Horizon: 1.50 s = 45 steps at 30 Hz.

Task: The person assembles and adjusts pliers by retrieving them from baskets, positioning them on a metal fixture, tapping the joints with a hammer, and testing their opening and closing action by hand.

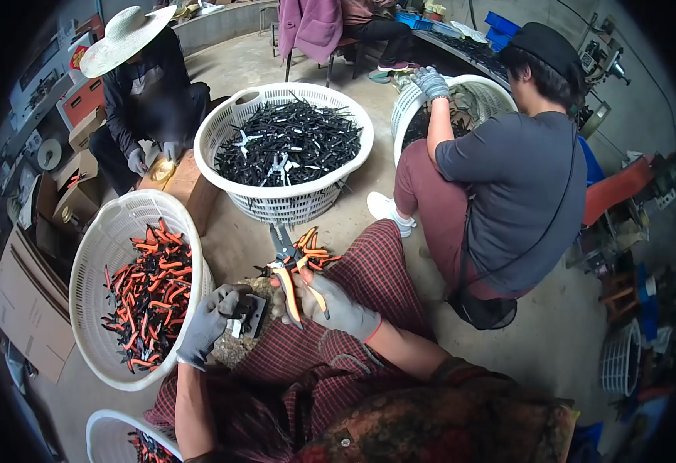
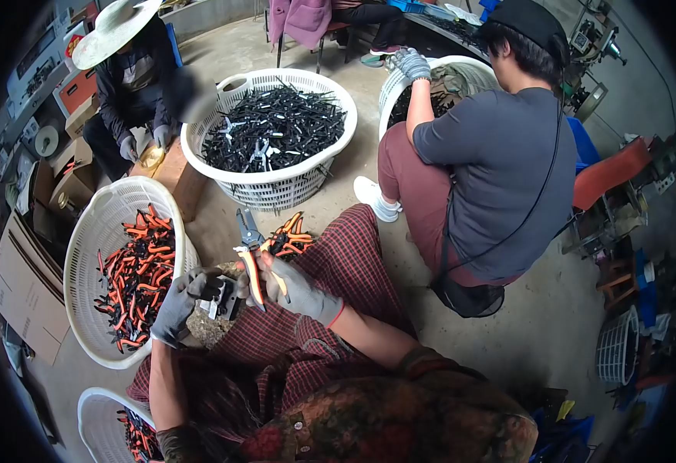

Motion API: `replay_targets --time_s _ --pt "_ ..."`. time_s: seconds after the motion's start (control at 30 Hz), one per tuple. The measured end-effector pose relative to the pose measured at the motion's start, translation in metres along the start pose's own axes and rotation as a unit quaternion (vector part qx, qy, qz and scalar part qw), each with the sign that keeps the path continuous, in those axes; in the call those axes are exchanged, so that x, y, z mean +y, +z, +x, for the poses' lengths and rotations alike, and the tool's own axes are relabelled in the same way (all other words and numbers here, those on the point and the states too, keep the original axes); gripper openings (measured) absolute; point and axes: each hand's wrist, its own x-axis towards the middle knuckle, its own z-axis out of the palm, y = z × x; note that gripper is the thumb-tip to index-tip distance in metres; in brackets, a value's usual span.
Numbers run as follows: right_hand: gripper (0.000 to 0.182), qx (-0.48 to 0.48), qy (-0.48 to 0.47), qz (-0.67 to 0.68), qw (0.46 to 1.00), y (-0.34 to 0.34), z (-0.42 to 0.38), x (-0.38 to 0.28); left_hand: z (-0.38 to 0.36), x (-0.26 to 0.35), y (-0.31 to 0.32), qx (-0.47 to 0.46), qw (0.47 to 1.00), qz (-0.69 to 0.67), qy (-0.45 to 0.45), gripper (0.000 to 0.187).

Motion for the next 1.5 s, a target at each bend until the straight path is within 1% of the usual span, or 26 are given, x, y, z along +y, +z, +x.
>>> replay_targets --time_s 0.03,0.07,0.1,0.17,0.2,0.23,0.3,0.33,0.43,0.5,0.53,0.63,0.7,0.77,0.8,0.9,0.93,0.97,1.0,1.1,1.13,1.23,1.27,1.37,1.4,1.5 --pt "0.049 -0.011 -0.014 0.004 1.0 0.002 0.0 0.0 -0.002 0.007 0.003 -0.008 0.999 -0.037 0.0 0.038" --pt "0.048 0.013 -0.007 -0.016 1.0 0.007 -0.001 0.0 -0.002 0.004 0.003 -0.004 0.997 -0.081 0.012 0.04" --pt "0.048 0.053 0.026 -0.021 0.998 0.004 -0.027 0.01 -0.014 -0.013 0.026 -0.026 0.992 -0.12 -0.016 0.041" --pt "0.048 0.048 0.033 -0.058 0.997 0.005 -0.018 0.014 -0.012 -0.006 0.017 -0.047 0.992 -0.119 -0.007 0.043" --pt "0.048 0.01 0.029 -0.039 0.999 -0.005 -0.007 0.02 -0.011 0.001 0.014 -0.049 0.989 -0.14 0.007 0.047" --pt "0.048 0.033 0.031 -0.016 0.999 0.009 -0.005 0.015 -0.012 0.013 0.016 -0.046 0.994 -0.094 0.031 0.05" --pt "0.048 0.085 0.038 0.035 0.995 0.037 -0.008 0.011 -0.012 0.005 0.012 -0.056 0.991 -0.115 0.029 0.05" --pt "0.052 0.025 0.04 0.057 0.997 0.017 -0.005 0.019 -0.011 0.006 0.012 -0.058 0.994 -0.09 0.033 0.053" --pt "0.051 -0.019 0.03 -0.021 0.999 -0.002 0.0 0.025 -0.011 0.007 0.013 -0.073 0.988 -0.131 0.03 0.055" --pt "0.05 0.011 0.028 0.0 1.0 0.007 0.003 0.013 -0.009 0.008 0.007 -0.083 0.986 -0.14 0.026 0.059" --pt "0.048 0.053 0.024 -0.017 0.998 0.011 0.008 0.011 -0.012 0.011 0.003 -0.069 0.988 -0.134 0.024 0.062" --pt "0.045 0.031 0.008 -0.028 0.999 0.003 0.015 0.015 -0.016 -0.002 -0.009 -0.025 0.996 -0.084 -0.007 0.052" --pt "0.045 0.081 0.043 -0.061 0.994 0.003 0.009 0.016 -0.025 -0.01 -0.008 0.024 0.998 -0.051 0.03 0.052" --pt "0.041 0.064 0.036 -0.098 0.992 -0.005 0.013 0.021 -0.03 -0.013 -0.018 0.03 0.996 -0.078 0.002 0.053" --pt "0.038 0.099 0.033 -0.165 0.981 -0.009 0.015 0.025 -0.033 -0.017 -0.02 0.052 0.995 -0.081 0.006 0.052" --pt "0.026 0.193 0.045 -0.377 0.905 -0.012 0.027 0.034 -0.046 -0.022 -0.029 0.105 0.986 -0.128 0.003 0.047" --pt "0.025 0.148 -0.033 -0.527 0.836 -0.003 0.029 0.032 -0.051 -0.017 -0.034 0.119 0.985 -0.124 -0.002 0.046" --pt "0.025 0.096 -0.115 -0.658 0.738 0.008 0.031 0.029 -0.054 -0.017 -0.038 0.146 0.98 -0.133 0.005 0.046" --pt "0.024 0.078 -0.161 -0.652 0.737 0.019 0.035 0.029 -0.058 -0.014 -0.042 0.166 0.978 -0.123 0.01 0.045" --pt "0.028 0.061 -0.252 -0.727 0.636 0.035 0.039 0.035 -0.064 -0.014 -0.051 0.209 0.97 -0.124 0.028 0.046" --pt "0.032 0.083 -0.145 -0.789 0.591 0.024 0.043 0.045 -0.064 -0.015 -0.051 0.214 0.968 -0.128 0.035 0.047" --pt "0.033 0.04 0.089 -0.879 0.467 -0.013 0.052 0.066 -0.07 -0.008 -0.048 0.199 0.97 -0.132 0.038 0.048" --pt "0.034 0.051 0.068 -0.874 0.479 -0.015 0.052 0.064 -0.071 -0.006 -0.048 0.198 0.97 -0.135 0.04 0.048" --pt "0.037 0.091 0.007 -0.816 0.571 0.03 0.051 0.048 -0.068 -0.013 -0.048 0.197 0.971 -0.125 0.043 0.048" --pt "0.036 0.102 -0.009 -0.83 0.548 0.032 0.051 0.051 -0.069 -0.013 -0.05 0.197 0.972 -0.119 0.038 0.048" --pt "0.032 0.045 0.074 -0.904 0.417 -0.011 0.047 0.072 -0.068 -0.019 -0.052 0.192 0.972 -0.128 0.035 0.047"
